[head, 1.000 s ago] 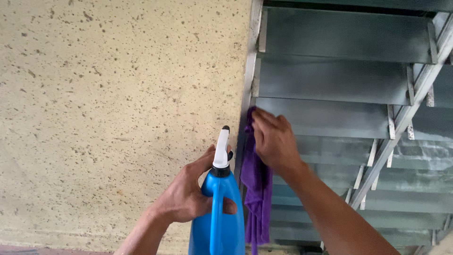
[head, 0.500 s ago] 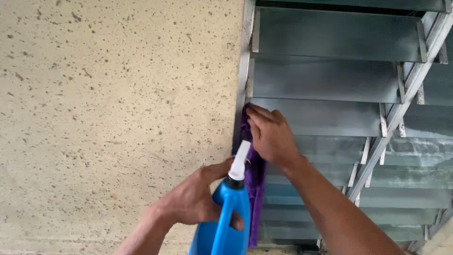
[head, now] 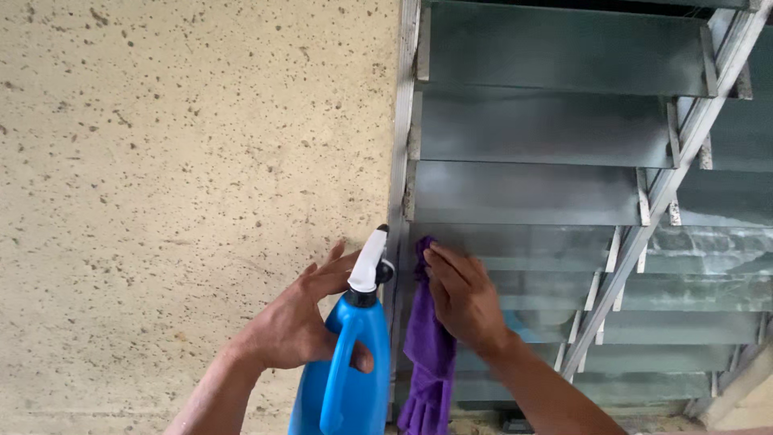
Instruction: The person cleans glass window slats by spraying liquid from a blue bottle and wiping the glass and metal frame with a purple cloth.
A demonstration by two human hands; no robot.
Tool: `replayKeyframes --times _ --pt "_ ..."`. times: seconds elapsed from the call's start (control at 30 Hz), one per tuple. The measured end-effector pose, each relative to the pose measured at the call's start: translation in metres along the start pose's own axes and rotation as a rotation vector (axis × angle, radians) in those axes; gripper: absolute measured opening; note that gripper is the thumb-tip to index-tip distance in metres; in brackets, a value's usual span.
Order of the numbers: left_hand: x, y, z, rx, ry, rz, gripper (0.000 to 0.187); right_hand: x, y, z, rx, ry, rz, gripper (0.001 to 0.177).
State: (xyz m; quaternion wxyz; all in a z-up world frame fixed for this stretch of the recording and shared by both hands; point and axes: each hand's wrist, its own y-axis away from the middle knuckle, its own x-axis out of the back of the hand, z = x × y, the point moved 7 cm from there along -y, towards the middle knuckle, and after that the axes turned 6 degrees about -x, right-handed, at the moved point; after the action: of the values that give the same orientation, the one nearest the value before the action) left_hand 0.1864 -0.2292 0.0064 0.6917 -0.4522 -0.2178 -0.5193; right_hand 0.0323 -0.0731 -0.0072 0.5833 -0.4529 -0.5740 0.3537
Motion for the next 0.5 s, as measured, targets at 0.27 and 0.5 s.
replayKeyframes --times 0.27,0.5 --pt "0.000 0.002 -0.001 0.029 0.112 0.045 0.111 -0.042 -0.017 -0.006 0.013 0.162 0.018 0.030" --pt "-0.003 0.003 -0.006 0.070 0.113 0.018 0.101 -0.042 0.004 -0.013 0.031 0.235 -0.061 0.038"
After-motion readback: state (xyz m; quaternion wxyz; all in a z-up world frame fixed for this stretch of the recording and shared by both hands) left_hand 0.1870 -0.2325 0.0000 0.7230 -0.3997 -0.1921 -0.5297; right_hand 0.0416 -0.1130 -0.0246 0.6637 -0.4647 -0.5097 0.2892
